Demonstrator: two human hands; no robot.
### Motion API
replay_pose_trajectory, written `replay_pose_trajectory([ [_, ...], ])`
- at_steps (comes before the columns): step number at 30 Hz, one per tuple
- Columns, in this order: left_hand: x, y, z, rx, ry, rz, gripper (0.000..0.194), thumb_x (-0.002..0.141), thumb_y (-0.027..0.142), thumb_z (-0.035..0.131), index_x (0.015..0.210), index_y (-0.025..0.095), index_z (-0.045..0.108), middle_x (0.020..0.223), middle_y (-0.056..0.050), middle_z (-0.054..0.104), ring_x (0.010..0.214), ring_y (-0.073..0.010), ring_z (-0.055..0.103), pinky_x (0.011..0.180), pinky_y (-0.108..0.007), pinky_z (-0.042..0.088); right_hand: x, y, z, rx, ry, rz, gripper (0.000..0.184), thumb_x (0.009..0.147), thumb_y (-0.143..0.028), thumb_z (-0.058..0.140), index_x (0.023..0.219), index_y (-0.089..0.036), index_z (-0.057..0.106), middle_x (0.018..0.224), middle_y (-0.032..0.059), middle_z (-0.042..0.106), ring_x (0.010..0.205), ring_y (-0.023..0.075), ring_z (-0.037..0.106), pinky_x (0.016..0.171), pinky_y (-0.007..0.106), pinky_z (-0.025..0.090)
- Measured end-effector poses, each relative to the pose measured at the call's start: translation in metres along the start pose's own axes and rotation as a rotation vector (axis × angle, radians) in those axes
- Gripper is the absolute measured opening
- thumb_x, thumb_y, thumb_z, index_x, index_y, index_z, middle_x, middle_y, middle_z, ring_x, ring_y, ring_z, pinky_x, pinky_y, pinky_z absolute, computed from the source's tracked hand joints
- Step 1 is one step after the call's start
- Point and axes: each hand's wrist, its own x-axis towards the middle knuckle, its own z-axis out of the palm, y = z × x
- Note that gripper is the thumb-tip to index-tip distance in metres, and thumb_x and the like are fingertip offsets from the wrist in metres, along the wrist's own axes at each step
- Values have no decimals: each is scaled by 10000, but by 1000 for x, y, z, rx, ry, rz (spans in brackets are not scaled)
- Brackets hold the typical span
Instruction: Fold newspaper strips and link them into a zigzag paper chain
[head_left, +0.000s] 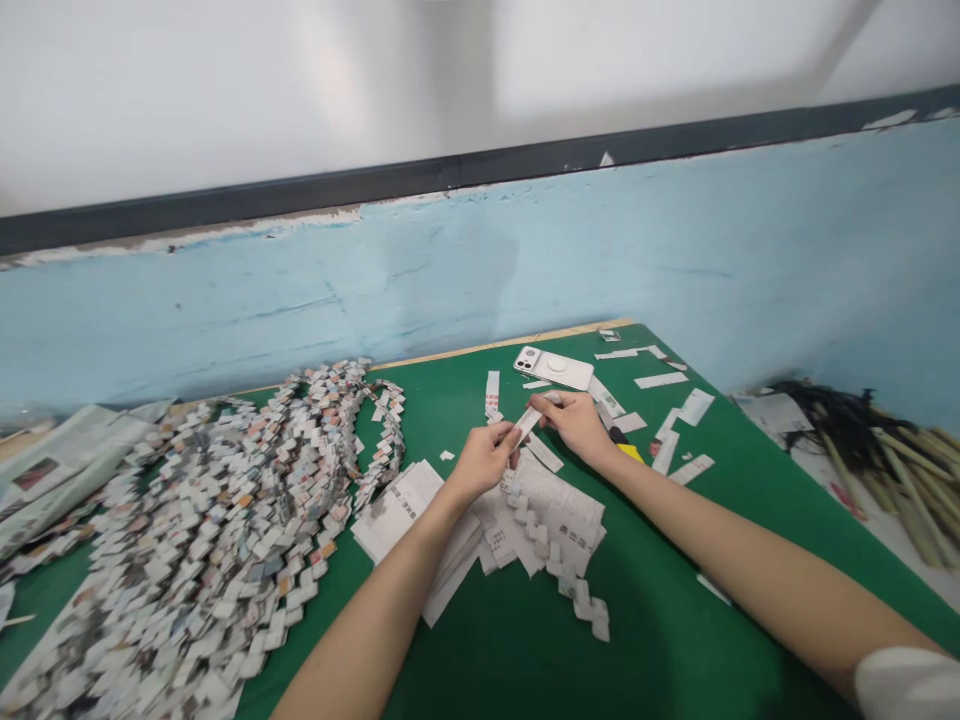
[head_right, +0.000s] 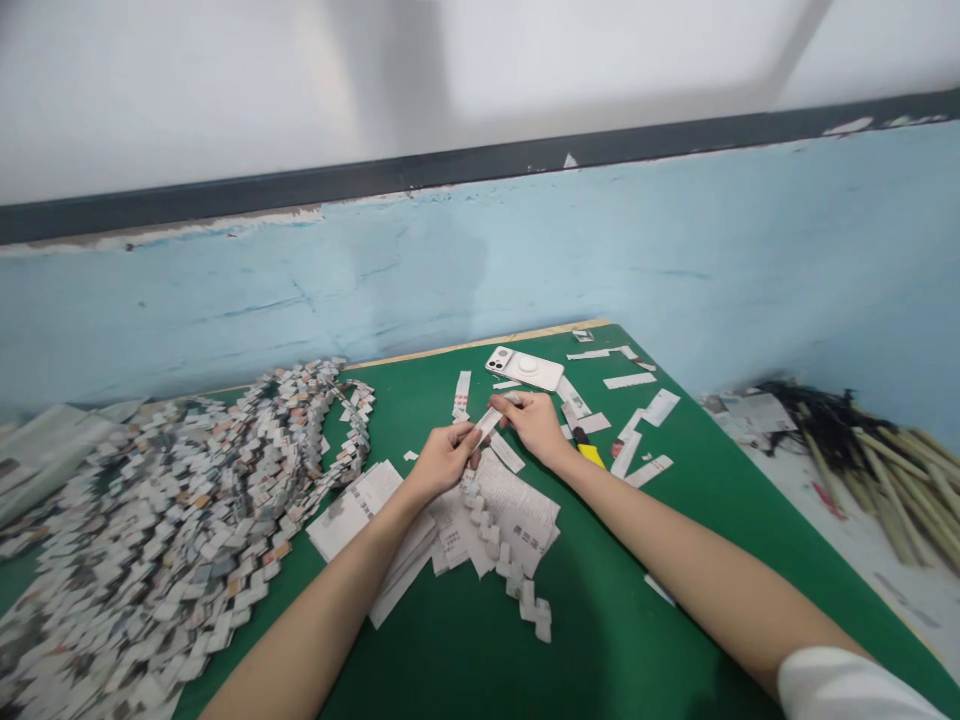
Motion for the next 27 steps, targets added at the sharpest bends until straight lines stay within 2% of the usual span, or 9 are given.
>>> replay_pose_trajectory([
  [4, 0, 3, 0, -13, 20, 14, 448, 989, 508, 485, 764, 156, 649, 543, -2, 601, 504, -120, 466, 547, -247, 351, 1, 0, -6, -49, 74, -4, 564, 842, -647, 678, 540, -178, 593, 459, -25, 469, 457, 112, 379, 477, 273, 297],
  [7, 1, 2, -2, -13, 50, 44, 500, 983, 516, 495, 643, 164, 599, 550, -16, 620, 510, -114, 472, 557, -242, 361, 0, -2, -7, -65, 100, -14, 594, 863, -672, 645, 533, -181, 594, 442, -21, 444, 452, 116, 373, 469, 276, 295],
  [10, 5, -4, -3, -87, 137, 22, 463, 951, 552, 543, 753, 156, 677, 567, -11, 639, 473, -111, 456, 508, -242, 345, 0, -4, -5, -29, 103, -27, 558, 855, -676, 652, 605, -177, 660, 485, 4, 531, 476, 134, 443, 489, 281, 361],
  [12, 8, -9, -4, -195, 256, -21, 454, 913, 585, 588, 876, 149, 706, 571, 1, 639, 428, -107, 439, 467, -244, 324, 0, -4, -2, 53, 79, -19, 497, 819, -668, 693, 793, -173, 733, 579, 27, 641, 496, 149, 505, 504, 288, 409],
  [14, 12, -13, -5, -302, 370, -24, 453, 868, 593, 651, 903, 145, 706, 576, -1, 638, 465, -121, 516, 491, -240, 372, 1, -4, 0, 146, 43, 8, 511, 773, -656, 735, 941, -173, 741, 648, 46, 703, 517, 167, 572, 527, 301, 457],
  [16, 15, -14, -7, -377, 444, -2, 440, 833, 573, 705, 914, 140, 707, 602, -17, 664, 537, -139, 586, 553, -244, 429, 2, -4, 2, 192, -2, 24, 498, 767, -624, 749, 974, -172, 728, 683, 60, 729, 545, 180, 620, 561, 315, 492],
  [20, 18, -12, -9, -425, 461, 1, 453, 794, 562, 753, 921, 127, 735, 631, -40, 693, 577, -147, 612, 601, -257, 461, 3, -2, 1, 233, -32, 27, 448, 800, -546, 734, 1047, -173, 705, 696, 50, 735, 557, 176, 635, 585, 316, 506],
  [24, 18, -13, -11, -487, 383, 39, 495, 787, 506, 783, 1091, 117, 748, 711, -58, 730, 635, -145, 627, 658, -263, 482, 4, -1, -1, 278, -21, 30, 380, 805, -451, 715, 1060, -171, 689, 723, 50, 744, 572, 172, 637, 609, 314, 513],
  [27, 19, -16, -12, -541, 359, 44, 477, 779, 462, 793, 1111, 123, 749, 770, -75, 750, 635, -137, 618, 662, -266, 482, 4, -1, -1, 289, -2, 39, 329, 796, -403, 680, 1035, -178, 695, 737, 50, 747, 579, 171, 636, 608, 310, 507],
])
